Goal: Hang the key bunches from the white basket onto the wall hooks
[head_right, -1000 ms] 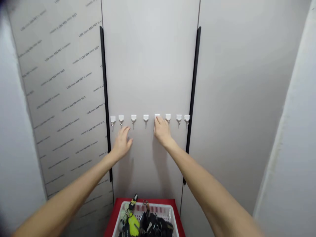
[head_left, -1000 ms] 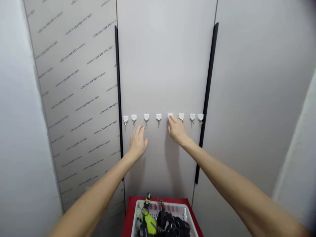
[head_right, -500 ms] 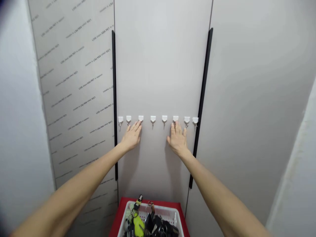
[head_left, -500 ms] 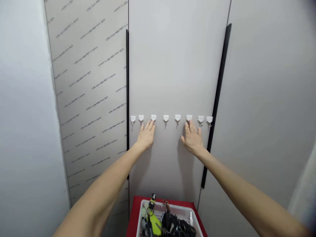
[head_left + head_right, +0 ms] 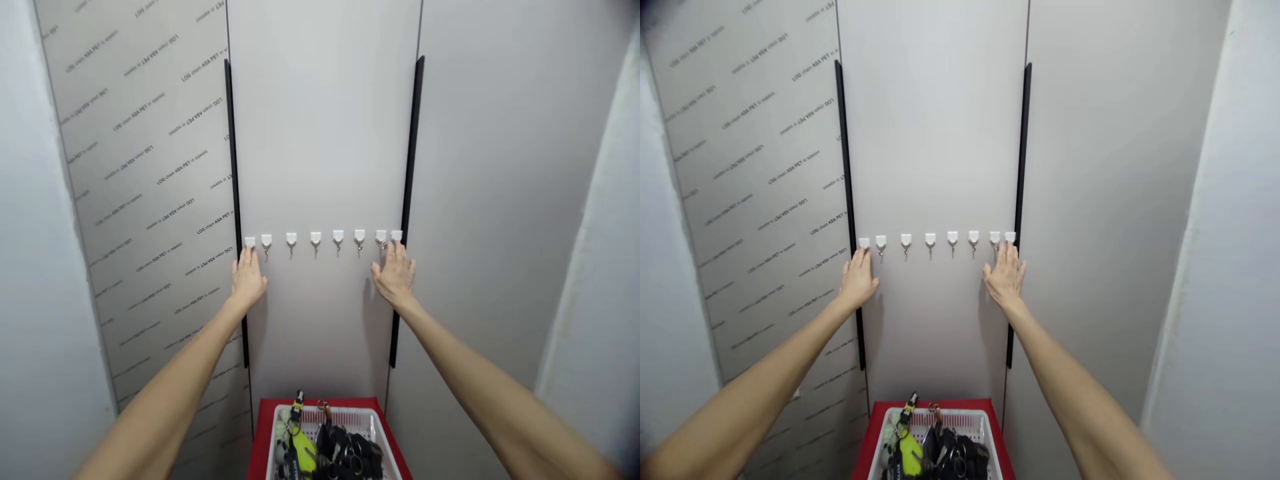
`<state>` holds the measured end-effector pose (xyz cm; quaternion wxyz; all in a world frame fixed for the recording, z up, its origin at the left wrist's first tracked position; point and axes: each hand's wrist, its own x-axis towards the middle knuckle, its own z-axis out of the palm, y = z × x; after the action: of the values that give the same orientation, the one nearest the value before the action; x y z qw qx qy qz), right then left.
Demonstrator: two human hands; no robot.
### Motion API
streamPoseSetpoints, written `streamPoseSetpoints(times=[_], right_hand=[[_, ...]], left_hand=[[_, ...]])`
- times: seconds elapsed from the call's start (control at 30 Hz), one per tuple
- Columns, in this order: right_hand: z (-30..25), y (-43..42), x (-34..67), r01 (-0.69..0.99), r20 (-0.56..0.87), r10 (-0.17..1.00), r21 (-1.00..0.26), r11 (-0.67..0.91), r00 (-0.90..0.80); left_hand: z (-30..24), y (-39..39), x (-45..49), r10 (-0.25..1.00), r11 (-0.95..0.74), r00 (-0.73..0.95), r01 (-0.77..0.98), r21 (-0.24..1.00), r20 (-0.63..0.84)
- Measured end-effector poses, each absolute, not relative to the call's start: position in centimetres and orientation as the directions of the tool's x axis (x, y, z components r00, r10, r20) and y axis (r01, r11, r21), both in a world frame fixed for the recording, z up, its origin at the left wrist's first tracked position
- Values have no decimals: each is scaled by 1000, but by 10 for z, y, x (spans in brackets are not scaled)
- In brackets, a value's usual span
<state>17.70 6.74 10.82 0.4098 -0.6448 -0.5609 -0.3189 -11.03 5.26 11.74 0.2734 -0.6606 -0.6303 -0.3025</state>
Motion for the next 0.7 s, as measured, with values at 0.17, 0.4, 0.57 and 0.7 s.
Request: streamPoseSetpoints(times=[0.17,0.4,0.57,0.7], right_hand=[[107,66,181,985,863,481,-172,-1,151],[115,63,179,987,872,484,-131,97,68],[96,45,150,879,814,574,-331,344,82],[78,25,104,373,275,927,-857,356,-255]], left_hand=[[114,51,-119,687,-100,57,995,17,724],[114,46,-122,686,-232,60,963,139,726],[106,35,-116,748,-391,-130,707,589,651],[102,21,-96,970,-242,6,26,970,242]])
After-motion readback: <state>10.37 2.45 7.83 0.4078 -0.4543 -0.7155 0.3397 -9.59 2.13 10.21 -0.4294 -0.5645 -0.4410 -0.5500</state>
